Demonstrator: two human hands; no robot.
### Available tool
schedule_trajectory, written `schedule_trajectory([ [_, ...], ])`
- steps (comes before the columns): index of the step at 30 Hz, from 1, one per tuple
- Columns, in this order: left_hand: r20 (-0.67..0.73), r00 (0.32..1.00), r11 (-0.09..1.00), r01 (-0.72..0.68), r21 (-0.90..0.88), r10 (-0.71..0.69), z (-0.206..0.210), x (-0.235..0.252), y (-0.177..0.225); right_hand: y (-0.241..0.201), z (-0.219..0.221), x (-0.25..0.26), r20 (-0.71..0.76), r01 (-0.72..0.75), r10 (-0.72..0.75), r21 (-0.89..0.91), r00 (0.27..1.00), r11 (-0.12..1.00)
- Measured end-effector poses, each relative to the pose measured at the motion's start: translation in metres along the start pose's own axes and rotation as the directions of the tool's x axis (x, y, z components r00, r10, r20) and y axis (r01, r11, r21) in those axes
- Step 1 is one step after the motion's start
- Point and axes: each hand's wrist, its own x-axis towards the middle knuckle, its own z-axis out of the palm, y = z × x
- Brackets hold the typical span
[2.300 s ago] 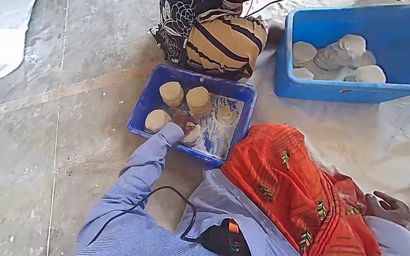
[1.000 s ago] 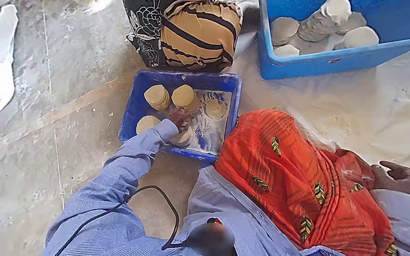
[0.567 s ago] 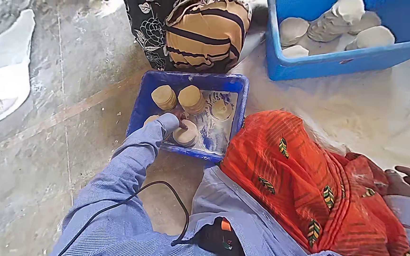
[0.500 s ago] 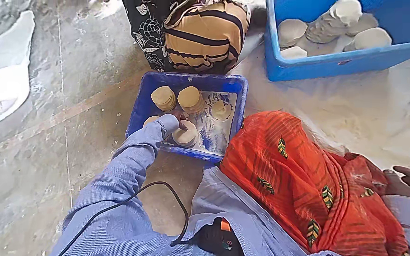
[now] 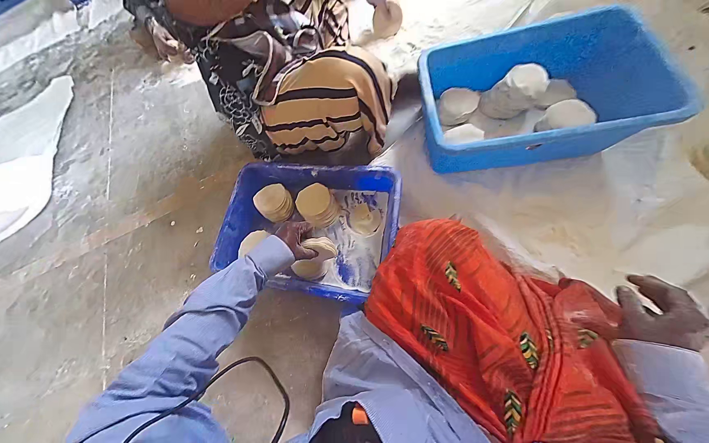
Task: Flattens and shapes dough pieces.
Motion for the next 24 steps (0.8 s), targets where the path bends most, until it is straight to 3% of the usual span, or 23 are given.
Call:
schedule_trajectory([
  [2, -0.032, 0.988, 0.987, -0.149, 0.061, 0.151, -0.015, 0.009, 0.046, -0.043, 0.011, 0.002, -0.001, 0.242, -0.244, 0.113, 0.97, 0.964],
  [5, 0.009, 0.955, 0.932, -0.29, 0.217, 0.295, -0.031, 0.04, 0.142, -0.139, 0.023, 0.003, -0.047, 0.516, -0.53, 0.31, 0.847, 0.798],
  [7, 0.065, 0.926, 0.896, -0.375, 0.239, 0.371, -0.029, 0.067, 0.21, -0.195, 0.015, 0.006, -0.007, 0.584, -0.636, 0.403, 0.772, 0.705],
  [10, 0.153, 0.85, 0.828, -0.526, 0.193, 0.504, -0.011, 0.103, 0.296, -0.232, -0.009, 0.024, 0.163, 0.593, -0.684, 0.385, 0.711, 0.707],
  [12, 0.09, 0.786, 0.782, -0.617, 0.087, 0.611, 0.017, 0.126, 0.331, -0.223, -0.031, 0.039, 0.28, 0.562, -0.65, 0.337, 0.706, 0.755],
  [14, 0.007, 0.74, 0.74, -0.672, -0.041, 0.673, 0.043, 0.141, 0.362, -0.197, -0.05, 0.052, 0.317, 0.482, -0.577, 0.333, 0.753, 0.811],
  [17, 0.219, 0.789, 0.819, -0.547, -0.175, 0.574, 0.056, 0.142, 0.415, -0.142, -0.063, 0.066, 0.34, 0.352, -0.437, 0.283, 0.833, 0.892],
  [20, 0.222, 0.745, 0.777, -0.602, -0.185, 0.629, 0.105, 0.171, 0.42, -0.091, -0.052, 0.068, 0.291, 0.197, -0.307, 0.351, 0.906, 0.915],
  [22, 0.175, 0.779, 0.792, -0.554, -0.258, 0.602, 0.122, 0.187, 0.419, -0.066, -0.048, 0.073, 0.301, 0.097, -0.201, 0.326, 0.932, 0.94],
  [24, 0.053, 0.87, 0.811, -0.434, -0.392, 0.491, 0.138, 0.208, 0.411, -0.049, -0.046, 0.078, 0.39, -0.012, -0.054, 0.165, 0.919, 0.986],
])
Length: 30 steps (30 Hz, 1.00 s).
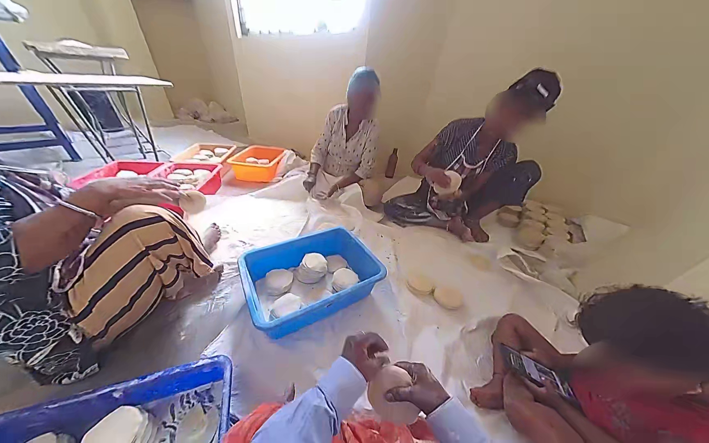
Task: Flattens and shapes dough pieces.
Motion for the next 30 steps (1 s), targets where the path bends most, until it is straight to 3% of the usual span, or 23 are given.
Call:
schedule_trajectory([
  [2, -0.123, 0.965, 0.948, 0.195, -0.251, -0.231, 0.005, 0.019, -0.034, 0.004, 0.004, 0.012, 0.075, -0.147, 0.17, -0.246, 0.983, 0.958],
  [4, -0.11, 0.859, 0.745, 0.361, -0.561, -0.499, 0.019, 0.037, -0.069, 0.005, 0.02, 0.03, 0.073, -0.244, 0.299, -0.413, 0.951, 0.878],
  [7, 0.057, 0.707, 0.469, 0.525, -0.71, -0.705, 0.035, 0.056, -0.099, 0.004, 0.041, 0.055, -0.055, -0.287, 0.286, -0.356, 0.957, 0.889],
  [9, 0.088, 0.694, 0.412, 0.518, -0.749, -0.714, 0.042, 0.057, -0.103, 0.016, 0.06, 0.051, -0.318, -0.182, 0.117, -0.185, 0.941, 0.966],
  [11, 0.091, 0.712, 0.41, 0.499, -0.763, -0.697, 0.046, 0.059, -0.101, 0.031, 0.076, 0.051, -0.565, -0.063, 0.002, -0.088, 0.825, 0.994],
  [12, 0.09, 0.727, 0.432, 0.497, -0.753, -0.68, 0.049, 0.059, -0.1, 0.033, 0.078, 0.053, -0.563, -0.103, 0.033, -0.093, 0.826, 0.99],
  [14, 0.092, 0.752, 0.482, 0.505, -0.716, -0.652, 0.065, 0.05, -0.109, 0.037, 0.081, 0.053, -0.381, -0.248, 0.198, -0.087, 0.903, 0.965],
  [15, 0.086, 0.757, 0.491, 0.501, -0.712, -0.648, 0.071, 0.049, -0.113, 0.041, 0.083, 0.056, -0.36, -0.267, 0.226, -0.065, 0.905, 0.962],
  [19, 0.083, 0.713, 0.331, 0.422, -0.844, -0.697, 0.073, 0.062, -0.112, 0.047, 0.089, 0.061, -0.595, -0.108, 0.101, 0.024, 0.797, 0.994],
  [22, 0.086, 0.708, 0.31, 0.411, -0.857, -0.7, 0.075, 0.058, -0.107, 0.052, 0.094, 0.066, -0.497, -0.143, 0.124, -0.002, 0.859, 0.99],
  [26, 0.049, 0.682, 0.313, 0.397, -0.863, -0.729, 0.071, 0.059, -0.107, 0.053, 0.097, 0.064, -0.603, -0.032, 0.026, 0.001, 0.797, 0.999],
  [28, 0.075, 0.68, 0.286, 0.402, -0.87, -0.729, 0.072, 0.058, -0.105, 0.05, 0.095, 0.063, -0.5, -0.101, 0.083, -0.009, 0.862, 0.995],
  [30, 0.057, 0.676, 0.305, 0.405, -0.862, -0.735, 0.074, 0.058, -0.105, 0.052, 0.095, 0.065, -0.463, -0.125, 0.089, -0.048, 0.882, 0.991],
])
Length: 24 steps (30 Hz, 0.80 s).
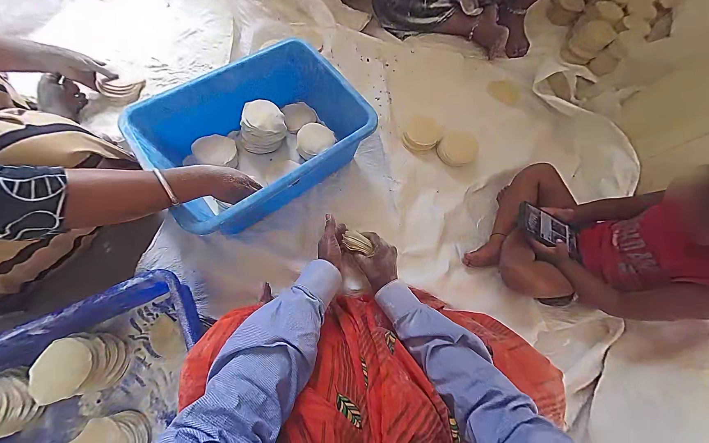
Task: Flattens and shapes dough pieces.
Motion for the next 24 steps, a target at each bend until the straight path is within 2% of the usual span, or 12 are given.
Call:
schedule_trajectory([
  [3, -0.022, 1.0, 1.0, -0.012, 0.012, 0.013, -0.003, 0.001, 0.003, -0.002, -0.001, -0.003, -0.12, 0.035, -0.03, 0.044, 0.992, 0.998],
  [6, -0.019, 1.0, 0.999, -0.021, 0.035, 0.022, -0.002, 0.002, -0.002, -0.002, -0.001, -0.002, -0.022, -0.045, 0.044, -0.031, 0.999, 0.998],
  [10, -0.014, 0.999, 0.998, -0.038, 0.051, 0.039, -0.004, 0.001, 0.0, 0.001, 0.0, -0.002, -0.137, 0.021, -0.015, 0.048, 0.99, 0.999],
  [13, -0.017, 1.0, 0.999, -0.026, 0.021, 0.026, 0.0, 0.0, 0.0, 0.002, 0.002, 0.0, -0.023, -0.021, 0.021, -0.004, 1.0, 1.0],
  [17, -0.011, 0.999, 1.0, -0.03, 0.0, 0.03, -0.001, -0.002, 0.003, 0.003, 0.005, -0.002, -0.128, 0.072, -0.064, 0.061, 0.99, 0.996],
  [20, 0.012, 0.999, 0.999, -0.051, 0.0, 0.051, 0.001, -0.003, 0.001, 0.006, 0.007, 0.0, -0.079, 0.046, -0.043, 0.036, 0.996, 0.998],
  [23, -0.027, 0.999, 0.999, -0.035, 0.027, 0.036, -0.003, -0.001, 0.002, 0.009, 0.012, -0.004, -0.201, 0.12, -0.1, 0.088, 0.974, 0.989],
  [24, -0.039, 0.999, 0.999, -0.035, 0.024, 0.036, -0.002, 0.0, 0.001, 0.006, 0.012, -0.005, -0.191, 0.088, -0.07, 0.085, 0.979, 0.993],
])
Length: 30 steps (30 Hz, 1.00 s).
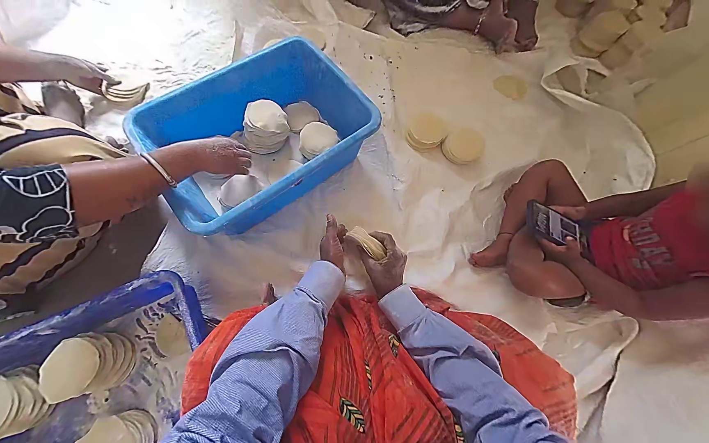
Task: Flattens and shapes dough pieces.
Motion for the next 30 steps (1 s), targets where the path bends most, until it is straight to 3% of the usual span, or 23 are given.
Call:
schedule_trajectory([
  [2, 0.01, 1.0, 1.0, 0.004, 0.001, -0.004, 0.0025, -0.0025, -0.0002, -0.005, -0.0034, 0.0028, 0.119, -0.114, 0.119, -0.048, 0.986, 0.992],
  [6, 0.016, 1.0, 1.0, 0.0, 0.013, 0.0, -0.0004, -0.0017, 0.0021, -0.0025, -0.0033, 0.0047, -0.007, -0.036, 0.036, 0.052, 0.999, 0.998],
  [10, 0.033, 0.999, 1.0, -0.008, 0.014, 0.007, 0.0008, 0.0001, -0.0021, -0.0016, -0.0031, 0.0083, 0.106, -0.101, 0.1, 0.005, 0.989, 0.995],
  [13, 0.064, 0.997, 0.996, -0.054, 0.068, 0.049, -0.0053, -0.0002, -0.0034, 0.0012, -0.0011, 0.0048, -0.012, -0.005, 0.006, 0.061, 1.0, 0.998],
  [17, 0.042, 0.998, 0.999, -0.035, 0.006, 0.035, 0.0004, -0.0009, -0.0012, -0.0017, -0.0033, 0.0076, 0.109, -0.111, 0.11, 0.01, 0.988, 0.994],
  [20, 0.026, 0.999, 0.999, -0.036, -0.003, 0.036, -0.0014, -0.0036, 0.0039, 0.0004, -0.001, 0.0044, 0.009, 0.011, -0.012, 0.059, 1.0, 0.998],
  [23, 0.022, 0.999, 0.999, -0.044, 0.006, 0.044, 0.0005, -0.0033, 0.0006, 0.0004, -0.0007, 0.0044, 0.093, -0.055, 0.053, 0.017, 0.994, 0.998],
  [27, 0.009, 1.0, 0.999, -0.027, 0.036, 0.026, -0.0018, -0.0045, 0.0028, 0.0014, -0.0012, 0.004, 0.017, -0.027, 0.026, 0.069, 1.0, 0.997],
  [30, 0.019, 0.999, 0.998, -0.043, 0.051, 0.042, 0.0002, -0.0023, -0.0017, 0.0013, -0.0019, 0.0066, 0.116, -0.08, 0.076, 0.035, 0.99, 0.996],
])
